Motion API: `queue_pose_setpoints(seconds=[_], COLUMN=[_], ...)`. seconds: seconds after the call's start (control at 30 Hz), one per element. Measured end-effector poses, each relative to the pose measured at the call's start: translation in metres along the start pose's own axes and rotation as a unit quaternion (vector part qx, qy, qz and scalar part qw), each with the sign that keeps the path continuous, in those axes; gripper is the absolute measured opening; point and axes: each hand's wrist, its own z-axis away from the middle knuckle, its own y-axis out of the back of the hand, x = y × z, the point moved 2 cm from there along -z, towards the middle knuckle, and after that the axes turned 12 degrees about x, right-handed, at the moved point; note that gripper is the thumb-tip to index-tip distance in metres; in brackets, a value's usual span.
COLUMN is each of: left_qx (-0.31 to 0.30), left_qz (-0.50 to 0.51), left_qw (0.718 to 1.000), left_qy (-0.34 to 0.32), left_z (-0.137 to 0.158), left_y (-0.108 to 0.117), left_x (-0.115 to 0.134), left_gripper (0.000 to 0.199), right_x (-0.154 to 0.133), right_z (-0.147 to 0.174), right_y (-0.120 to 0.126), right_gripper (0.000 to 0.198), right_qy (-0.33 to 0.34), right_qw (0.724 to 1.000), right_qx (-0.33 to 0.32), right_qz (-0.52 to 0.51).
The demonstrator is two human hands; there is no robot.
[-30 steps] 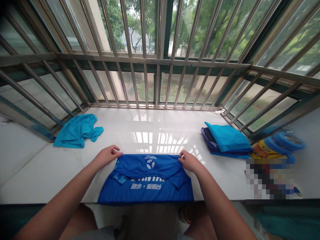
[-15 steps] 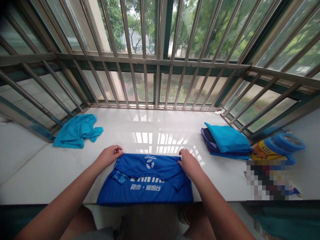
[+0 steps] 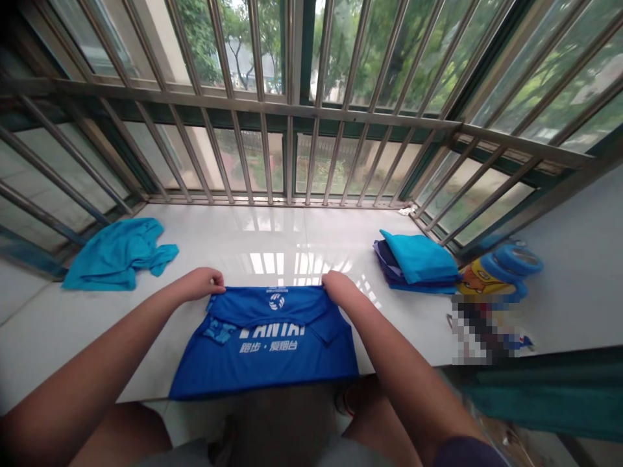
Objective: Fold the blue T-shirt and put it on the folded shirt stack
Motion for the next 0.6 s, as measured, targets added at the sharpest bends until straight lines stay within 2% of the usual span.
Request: queue_pose_setpoints(seconds=[0.2, 0.33, 0.47, 0.6], left_qx=[0.089, 0.165, 0.261, 0.289], left_qz=[0.001, 0.008, -0.016, -0.025], left_qw=[0.994, 0.982, 0.964, 0.957], left_qy=[0.058, 0.092, 0.055, 0.008], left_z=[-0.051, -0.064, -0.039, 0.029], left_y=[0.030, 0.048, 0.064, 0.060], left_x=[0.002, 0.007, 0.014, 0.010], left_gripper=[0.025, 0.019, 0.016, 0.025], right_x=[-0.007, -0.013, -0.019, -0.020], right_z=[-0.068, -0.085, -0.067, -0.010], right_y=[0.034, 0.060, 0.077, 0.067], right_gripper=[0.029, 0.033, 0.038, 0.034], right_qy=[-0.030, -0.045, -0.045, -0.027], right_qw=[0.997, 0.991, 0.981, 0.974], right_qx=[0.064, 0.128, 0.186, 0.220], right_qz=[0.008, -0.005, -0.015, -0.033])
